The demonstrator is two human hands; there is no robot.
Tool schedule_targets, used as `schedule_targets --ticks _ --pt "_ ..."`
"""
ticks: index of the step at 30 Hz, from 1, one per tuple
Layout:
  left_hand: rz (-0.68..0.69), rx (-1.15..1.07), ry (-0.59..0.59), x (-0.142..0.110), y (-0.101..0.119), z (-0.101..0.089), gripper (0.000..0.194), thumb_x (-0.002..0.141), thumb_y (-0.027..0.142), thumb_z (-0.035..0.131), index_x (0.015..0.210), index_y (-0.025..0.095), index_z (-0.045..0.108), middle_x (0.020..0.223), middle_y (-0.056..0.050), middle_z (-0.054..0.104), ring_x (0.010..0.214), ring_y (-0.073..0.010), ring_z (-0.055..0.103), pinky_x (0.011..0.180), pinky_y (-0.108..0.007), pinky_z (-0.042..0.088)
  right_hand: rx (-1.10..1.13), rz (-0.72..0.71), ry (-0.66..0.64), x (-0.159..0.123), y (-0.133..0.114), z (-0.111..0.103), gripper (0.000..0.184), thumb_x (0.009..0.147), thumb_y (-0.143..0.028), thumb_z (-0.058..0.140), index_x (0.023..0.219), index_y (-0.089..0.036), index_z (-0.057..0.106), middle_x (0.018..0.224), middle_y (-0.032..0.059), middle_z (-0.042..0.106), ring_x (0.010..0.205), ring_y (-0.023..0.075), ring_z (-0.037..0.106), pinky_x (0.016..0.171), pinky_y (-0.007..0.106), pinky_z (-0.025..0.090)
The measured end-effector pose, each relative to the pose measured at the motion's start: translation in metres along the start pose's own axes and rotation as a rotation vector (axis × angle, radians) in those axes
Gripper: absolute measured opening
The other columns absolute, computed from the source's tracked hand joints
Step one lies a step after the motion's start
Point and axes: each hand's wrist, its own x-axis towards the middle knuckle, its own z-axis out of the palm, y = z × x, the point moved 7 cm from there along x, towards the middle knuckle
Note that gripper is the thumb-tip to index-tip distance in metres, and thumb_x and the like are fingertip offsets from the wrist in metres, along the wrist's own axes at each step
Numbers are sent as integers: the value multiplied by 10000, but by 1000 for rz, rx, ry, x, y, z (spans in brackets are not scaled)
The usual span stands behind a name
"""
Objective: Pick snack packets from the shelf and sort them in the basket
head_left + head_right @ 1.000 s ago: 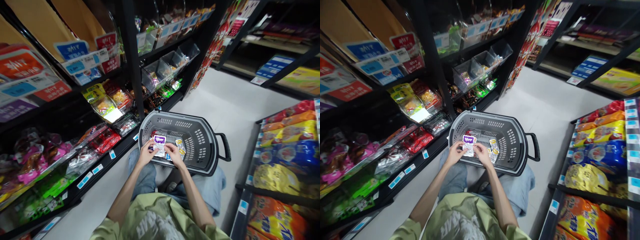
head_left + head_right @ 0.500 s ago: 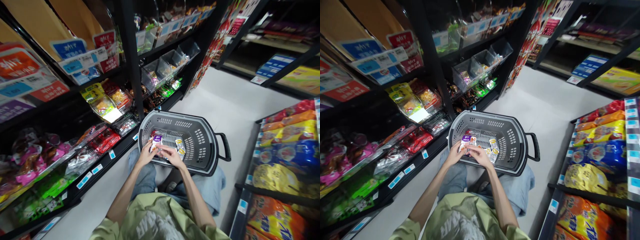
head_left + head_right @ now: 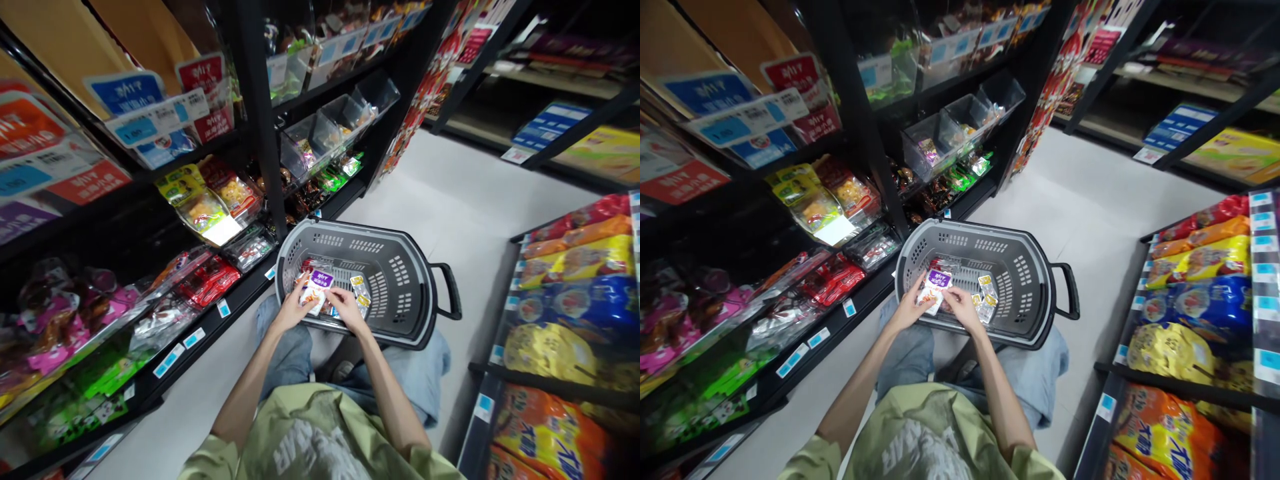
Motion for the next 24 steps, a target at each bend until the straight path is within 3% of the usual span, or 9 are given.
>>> schedule_targets --ticks 6,13,24 --pt "-12 -29 -58 3 -12 7 742 741 179 673 1419 210 371 1110 -71 667 863 -169 672 763 -289 567 30 -25 105 3 2 -9 321 804 -509 615 772 -191 649 604 -14 583 542 145 531 546 265 453" --pt "-31 4 -27 3 -15 5 788 712 159 701 1421 209 360 990 -49 676 880 -181 669 788 -304 564 12 -10 109 2 3 -9 332 800 -520 616 763 -190 631 607 -11 585 548 147 532 548 265 459" --pt "-22 -13 -15 3 -14 4 798 707 150 696 1420 216 342 1008 -51 688 867 -181 680 769 -301 568 35 -5 101 3 6 -8 360 760 -549 637 781 -189 629 625 0 589 559 146 526 531 262 461"
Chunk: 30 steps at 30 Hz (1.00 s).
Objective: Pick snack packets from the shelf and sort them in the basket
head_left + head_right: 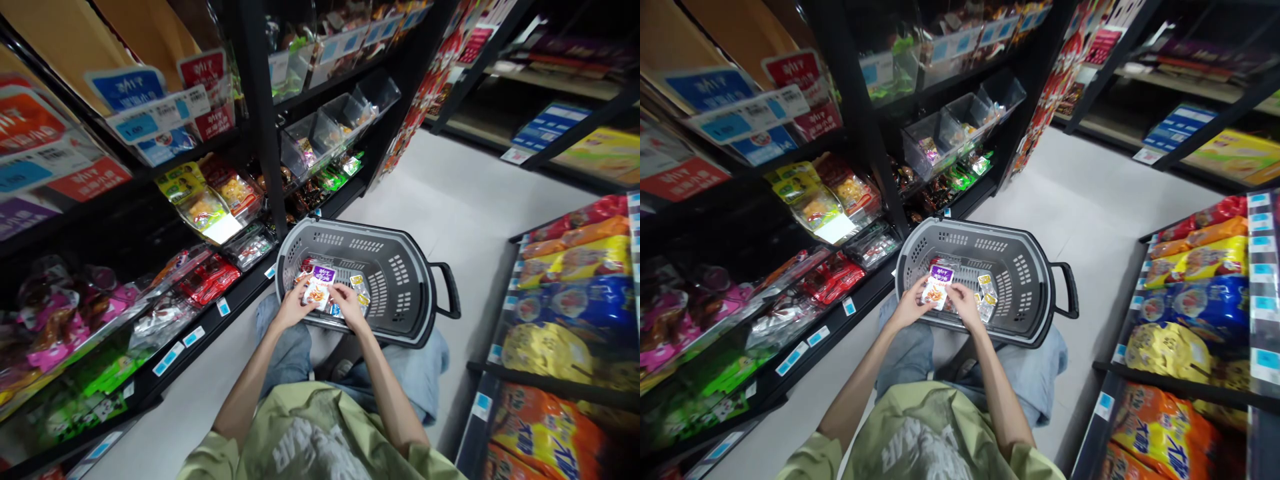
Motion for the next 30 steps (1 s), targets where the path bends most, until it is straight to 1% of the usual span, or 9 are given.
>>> schedule_targets --ticks 8,13,15,19,22,24,26,28,30 --pt "-5 -35 10 -1 2 0 856 713 134 689 1451 223 264 1027 -58 693 881 -185 682 753 -296 569 29 -8 -32 -1 -1 2 312 723 -480 700 816 -189 635 740 18 651 597 144 552 559 261 474" --pt "-15 -45 43 -1 0 0 876 719 151 701 1456 218 234 1081 -82 686 906 -189 681 768 -309 569 24 -43 -97 -4 -3 6 386 712 -425 727 1021 -202 669 947 62 697 706 176 609 612 288 520" --pt "-20 -47 74 -2 -2 -1 871 703 165 726 1441 205 264 1104 -101 679 913 -199 680 771 -322 570 2 -51 -101 -4 -3 6 404 716 -413 726 1056 -198 679 973 76 704 755 198 626 647 316 537" --pt "-24 -81 127 -3 -1 -3 826 666 171 762 1384 184 353 1132 -124 664 965 -225 665 805 -353 559 -39 -84 -95 -6 -5 4 390 721 -416 719 1036 -187 717 988 89 725 870 258 653 809 431 533" --pt "-20 -186 176 -9 3 -5 732 691 224 759 1336 190 414 1194 -131 630 1010 -231 648 840 -363 546 -81 -97 -140 -11 -5 5 393 730 -438 706 1036 -191 728 1023 98 727 914 297 665 866 496 515" --pt "16 -274 247 -14 4 -8 643 695 287 766 1264 196 482 1237 -127 603 1060 -235 624 875 -358 529 -125 -93 -177 -15 -3 5 392 737 -443 693 1050 -209 728 1102 103 703 977 319 658 903 507 504" --pt "19 -336 297 -17 -1 -9 528 696 357 764 1147 173 562 1126 -121 661 1008 -231 645 887 -362 516 -195 -66 -179 -16 2 2 391 712 -459 699 1025 -228 740 1107 100 701 1022 337 647 951 508 480" --pt "-51 -320 361 -18 -11 -15 508 670 423 773 1072 153 618 1008 -120 698 920 -233 670 853 -362 522 -234 -29 -162 -13 6 -1 387 649 -491 721 943 -243 766 1057 99 720 1007 355 655 939 490 502" --pt "-92 -227 346 -19 -10 -22 497 661 448 770 1035 139 660 961 -120 711 878 -240 675 799 -347 528 -249 0 -150 -11 6 -2 374 588 -511 737 866 -265 780 1012 92 734 975 364 667 885 447 548"
